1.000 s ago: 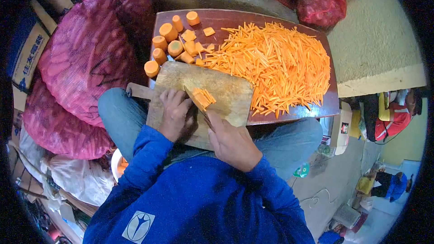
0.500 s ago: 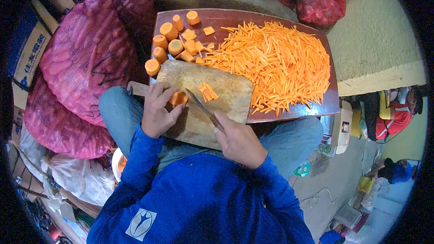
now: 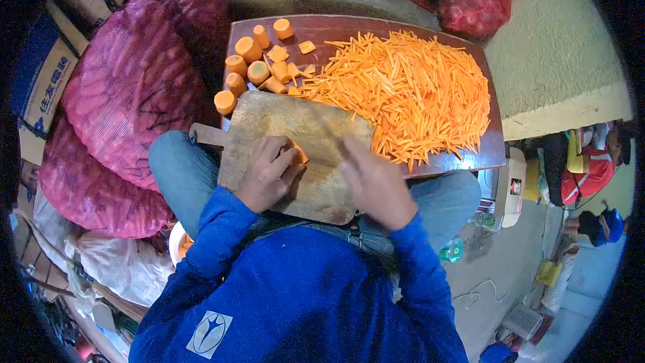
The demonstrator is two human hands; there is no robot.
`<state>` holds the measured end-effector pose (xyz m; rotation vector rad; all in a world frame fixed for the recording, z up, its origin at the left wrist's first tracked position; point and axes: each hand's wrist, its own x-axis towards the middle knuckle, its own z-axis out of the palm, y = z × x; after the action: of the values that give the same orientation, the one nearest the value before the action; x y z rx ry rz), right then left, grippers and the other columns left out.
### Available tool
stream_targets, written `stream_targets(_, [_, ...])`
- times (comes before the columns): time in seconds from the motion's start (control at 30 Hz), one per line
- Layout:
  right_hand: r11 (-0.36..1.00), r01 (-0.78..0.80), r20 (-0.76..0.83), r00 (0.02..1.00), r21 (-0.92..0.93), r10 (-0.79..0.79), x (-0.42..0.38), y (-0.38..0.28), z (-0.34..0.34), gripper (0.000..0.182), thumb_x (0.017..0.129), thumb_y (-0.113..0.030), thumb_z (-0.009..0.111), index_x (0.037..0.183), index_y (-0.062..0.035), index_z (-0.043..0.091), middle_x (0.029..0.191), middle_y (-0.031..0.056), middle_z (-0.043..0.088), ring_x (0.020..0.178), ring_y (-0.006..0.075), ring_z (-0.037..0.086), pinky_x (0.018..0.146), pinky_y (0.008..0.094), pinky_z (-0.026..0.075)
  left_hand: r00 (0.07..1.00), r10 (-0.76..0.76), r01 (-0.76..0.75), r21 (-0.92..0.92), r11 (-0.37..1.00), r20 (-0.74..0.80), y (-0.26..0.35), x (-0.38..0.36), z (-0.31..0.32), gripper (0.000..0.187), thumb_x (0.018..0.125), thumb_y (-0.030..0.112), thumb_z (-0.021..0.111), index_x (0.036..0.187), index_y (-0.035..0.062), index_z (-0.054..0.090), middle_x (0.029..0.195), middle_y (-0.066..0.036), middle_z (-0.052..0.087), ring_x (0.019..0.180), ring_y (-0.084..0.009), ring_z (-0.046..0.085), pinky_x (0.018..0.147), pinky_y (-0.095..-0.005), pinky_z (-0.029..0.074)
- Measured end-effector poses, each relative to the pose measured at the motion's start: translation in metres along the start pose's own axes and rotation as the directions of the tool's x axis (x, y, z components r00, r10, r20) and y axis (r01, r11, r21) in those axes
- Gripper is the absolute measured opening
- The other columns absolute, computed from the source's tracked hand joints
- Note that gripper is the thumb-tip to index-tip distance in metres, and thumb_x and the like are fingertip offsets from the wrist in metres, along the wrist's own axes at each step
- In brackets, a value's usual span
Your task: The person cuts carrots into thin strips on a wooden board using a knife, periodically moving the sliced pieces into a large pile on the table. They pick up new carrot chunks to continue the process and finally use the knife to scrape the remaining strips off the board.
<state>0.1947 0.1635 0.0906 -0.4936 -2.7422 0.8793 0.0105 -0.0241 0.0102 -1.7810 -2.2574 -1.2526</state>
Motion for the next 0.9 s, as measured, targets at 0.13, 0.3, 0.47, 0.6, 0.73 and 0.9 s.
stream_targets(0.13, [0.994,0.053,0.082,0.995,0.100,-0.061,-0.025,-0.026,0.018,0.048,0.102,-0.017,0.067,0.145,-0.0010,0.054,0.108,0.0284,0.073,0.096,0.0498,0.072,0.080,0.0559,0.059,0.998,0.042,-0.047,0.131,0.990,0.043,-0.001,-0.008,-0.002,0.042,0.082,0.009,0.084,0.122,0.0022,0.072,0.118,-0.017,0.065,0.111,-0.0382,0.061,0.095,-0.0503,0.050])
stream_targets(0.3, [0.994,-0.082,0.252,0.966,0.074,0.061,-0.032,-0.046,0.007,0.049,0.102,-0.015,0.066,0.147,-0.0035,0.051,0.108,0.0282,0.073,0.098,0.0484,0.072,0.079,0.0558,0.058,0.988,0.052,-0.078,0.186,0.979,0.142,-0.001,-0.009,-0.009,0.045,0.082,0.008,0.070,0.125,-0.0020,0.073,0.122,-0.019,0.065,0.118,-0.0395,0.059,0.101,-0.0519,0.048])
stream_targets(0.47, [0.997,-0.077,0.336,0.939,0.013,0.068,-0.024,-0.045,0.020,0.050,0.106,-0.021,0.061,0.150,-0.0037,0.044,0.103,0.0273,0.073,0.090,0.0487,0.073,0.072,0.0590,0.057,0.991,0.049,-0.070,0.175,0.982,0.121,-0.001,-0.010,-0.008,0.046,0.080,0.008,0.070,0.124,-0.0029,0.073,0.123,-0.020,0.065,0.119,-0.0398,0.059,0.102,-0.0508,0.049])
stream_targets(0.6, [0.999,-0.035,0.313,0.949,-0.008,0.035,0.002,-0.043,0.027,0.046,0.106,-0.018,0.061,0.147,-0.0034,0.046,0.107,0.0287,0.072,0.096,0.0485,0.072,0.076,0.0583,0.056,0.995,0.051,-0.064,0.147,0.987,0.090,-0.003,-0.009,-0.006,0.038,0.082,0.008,0.073,0.119,-0.0016,0.074,0.121,-0.016,0.064,0.115,-0.0369,0.058,0.098,-0.0500,0.047])
stream_targets(0.73, [0.996,-0.069,0.325,0.944,0.048,0.050,-0.003,-0.050,0.018,0.046,0.105,-0.015,0.061,0.147,-0.0043,0.047,0.110,0.0295,0.071,0.101,0.0503,0.070,0.081,0.0567,0.055,0.997,0.027,-0.035,0.109,0.993,0.076,-0.003,-0.010,-0.008,0.039,0.081,0.007,0.074,0.119,-0.0013,0.074,0.121,-0.015,0.064,0.117,-0.0370,0.058,0.100,-0.0501,0.047])
stream_targets(0.9, [0.995,-0.086,0.317,0.946,0.050,0.066,-0.013,-0.050,0.026,0.048,0.105,-0.015,0.062,0.149,-0.0044,0.046,0.112,0.0295,0.072,0.099,0.0515,0.070,0.080,0.0580,0.055,0.996,0.009,-0.019,0.109,0.994,0.088,-0.006,-0.015,-0.007,0.040,0.082,0.007,0.075,0.121,-0.0011,0.074,0.123,-0.015,0.064,0.120,-0.0368,0.057,0.105,-0.0507,0.046])
